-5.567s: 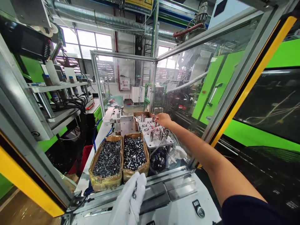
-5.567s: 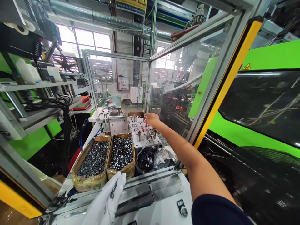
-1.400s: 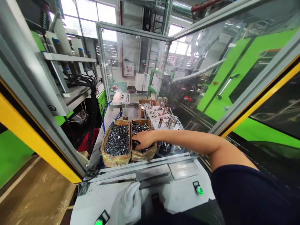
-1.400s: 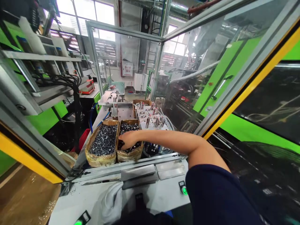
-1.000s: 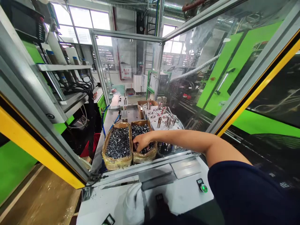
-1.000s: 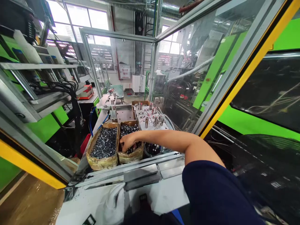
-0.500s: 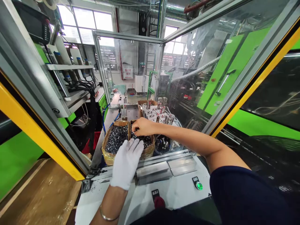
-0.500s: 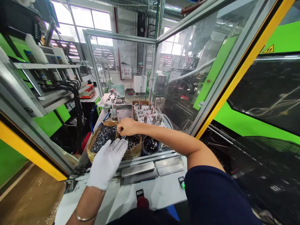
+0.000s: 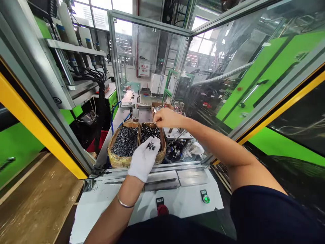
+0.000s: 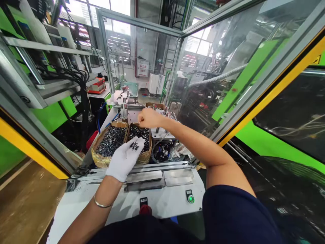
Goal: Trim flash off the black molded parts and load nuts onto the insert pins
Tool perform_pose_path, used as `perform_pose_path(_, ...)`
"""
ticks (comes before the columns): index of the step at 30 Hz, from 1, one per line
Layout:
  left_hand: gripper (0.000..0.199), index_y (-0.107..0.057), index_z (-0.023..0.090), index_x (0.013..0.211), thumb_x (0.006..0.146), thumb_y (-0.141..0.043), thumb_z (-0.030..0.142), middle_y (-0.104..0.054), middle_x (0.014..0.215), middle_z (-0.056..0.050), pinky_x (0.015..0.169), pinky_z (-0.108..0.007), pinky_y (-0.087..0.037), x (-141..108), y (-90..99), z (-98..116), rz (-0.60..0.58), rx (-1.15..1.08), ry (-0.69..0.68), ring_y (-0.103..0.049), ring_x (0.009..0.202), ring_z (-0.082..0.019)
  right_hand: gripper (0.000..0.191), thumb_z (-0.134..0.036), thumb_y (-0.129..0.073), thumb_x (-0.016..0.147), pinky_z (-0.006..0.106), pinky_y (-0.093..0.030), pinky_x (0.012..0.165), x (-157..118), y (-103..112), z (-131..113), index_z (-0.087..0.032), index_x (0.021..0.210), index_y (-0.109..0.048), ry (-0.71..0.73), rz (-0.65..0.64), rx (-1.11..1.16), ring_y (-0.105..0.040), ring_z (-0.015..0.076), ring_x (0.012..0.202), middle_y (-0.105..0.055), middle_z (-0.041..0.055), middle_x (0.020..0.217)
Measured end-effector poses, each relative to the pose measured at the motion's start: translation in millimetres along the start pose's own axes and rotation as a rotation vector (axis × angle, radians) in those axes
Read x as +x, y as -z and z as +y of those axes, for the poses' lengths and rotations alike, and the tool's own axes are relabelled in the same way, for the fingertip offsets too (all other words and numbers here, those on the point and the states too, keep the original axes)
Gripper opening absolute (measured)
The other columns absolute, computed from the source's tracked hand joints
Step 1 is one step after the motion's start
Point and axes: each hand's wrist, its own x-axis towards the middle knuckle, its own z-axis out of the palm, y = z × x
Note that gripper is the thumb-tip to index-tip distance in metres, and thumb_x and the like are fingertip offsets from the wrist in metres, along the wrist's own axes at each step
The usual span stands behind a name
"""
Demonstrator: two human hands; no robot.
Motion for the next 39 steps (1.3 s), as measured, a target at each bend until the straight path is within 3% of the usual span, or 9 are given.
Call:
perform_pose_path(3, 0.021, -0.061, 0.003, 0.100, 0.093, -0.041, -0.001, -0.069, 0.096, -0.017, 0.071, -0.024, -0.063, 4.1, -1.9, -2.3, 0.036, 0.002, 0.009, -0.072, 0.086, -0.018, 0.026, -0.008, -0.059, 0.069, 0.023, -0.043, 0.069, 24.3, 15.3, 42.5, -0.011, 0.088, -0.076, -0.179, 0.111, -0.182, -0.063, 0.0141, 0.077, -0.073, 0.0052, 0.087)
perform_pose_path(6, 0.019, -0.061, 0.004, 0.097, 0.094, -0.042, 0.000, -0.069, 0.089, -0.014, 0.068, -0.022, -0.063, 8.0, -7.3, -2.8, 0.069, -0.048, -0.007, -0.072, 0.078, -0.015, 0.029, -0.008, -0.059, 0.070, 0.023, -0.045, 0.070, 42.2, 19.5, 80.4, -0.009, 0.094, -0.077, -0.321, 0.070, -0.322, -0.065, 0.0172, 0.083, -0.075, 0.0072, 0.090)
perform_pose_path(11, 0.017, -0.060, 0.004, 0.088, 0.095, -0.044, 0.002, -0.068, 0.079, -0.010, 0.064, -0.020, -0.062, 16.0, -13.3, 0.5, 0.106, -0.137, 0.003, -0.070, 0.071, -0.012, 0.027, -0.007, -0.058, 0.072, 0.019, -0.045, 0.072, 50.6, 6.9, 105.9, -0.012, 0.088, -0.079, -0.275, -0.085, -0.359, -0.067, 0.0149, 0.080, -0.077, 0.0035, 0.084)
perform_pose_path(17, 0.017, -0.066, 0.009, 0.084, 0.092, -0.053, 0.003, -0.068, 0.074, -0.003, 0.051, -0.011, -0.055, 27.3, -5.2, -2.5, 0.095, -0.033, -0.031, -0.064, 0.059, -0.005, 0.030, -0.006, -0.059, 0.074, 0.020, -0.046, 0.078, 57.9, -4.8, 117.2, -0.013, 0.095, -0.079, -0.239, -0.170, -0.413, -0.069, 0.0176, 0.090, -0.078, 0.0072, 0.094)
perform_pose_path(25, 0.019, -0.069, 0.007, 0.082, 0.089, -0.054, -0.003, -0.071, 0.081, -0.006, 0.057, -0.012, -0.057, 28.6, -6.3, -4.5, 0.096, 0.005, -0.013, -0.067, 0.066, -0.006, 0.030, -0.008, -0.059, 0.077, 0.020, -0.046, 0.077, 56.2, -3.5, 115.8, -0.012, 0.101, -0.078, -0.257, -0.191, -0.415, -0.069, 0.0170, 0.091, -0.077, 0.0080, 0.096)
perform_pose_path(29, 0.012, -0.067, 0.010, 0.087, 0.093, -0.057, 0.011, -0.064, 0.068, 0.001, 0.041, -0.009, -0.047, 27.1, -7.7, 0.1, 0.066, 0.046, 0.088, -0.057, 0.047, -0.001, 0.029, -0.007, -0.060, 0.076, 0.021, -0.045, 0.076, 55.8, -3.9, 110.3, -0.009, 0.099, -0.078, -0.276, -0.206, -0.412, -0.068, 0.0182, 0.089, -0.077, 0.0101, 0.095)
perform_pose_path(32, 0.018, -0.064, 0.012, 0.082, 0.094, -0.058, 0.024, -0.055, 0.057, 0.005, 0.032, -0.009, -0.035, 25.3, -9.0, 2.8, 0.014, 0.093, 0.147, -0.047, 0.037, 0.000, 0.029, -0.007, -0.059, 0.076, 0.020, -0.044, 0.073, 55.8, -2.7, 108.4, -0.009, 0.097, -0.078, -0.291, -0.214, -0.400, -0.067, 0.0162, 0.084, -0.077, 0.0075, 0.089)
perform_pose_path(39, 0.028, -0.057, 0.014, 0.077, 0.091, -0.062, 0.038, -0.048, 0.054, 0.007, 0.030, -0.010, -0.025, 26.3, -6.7, 3.1, -0.033, 0.133, 0.113, -0.039, 0.034, 0.000, 0.025, -0.017, -0.061, 0.079, 0.023, -0.039, 0.067, 48.8, 15.3, 89.2, -0.010, 0.098, -0.076, -0.303, -0.108, -0.408, -0.060, 0.0142, 0.077, -0.071, 0.0046, 0.084)
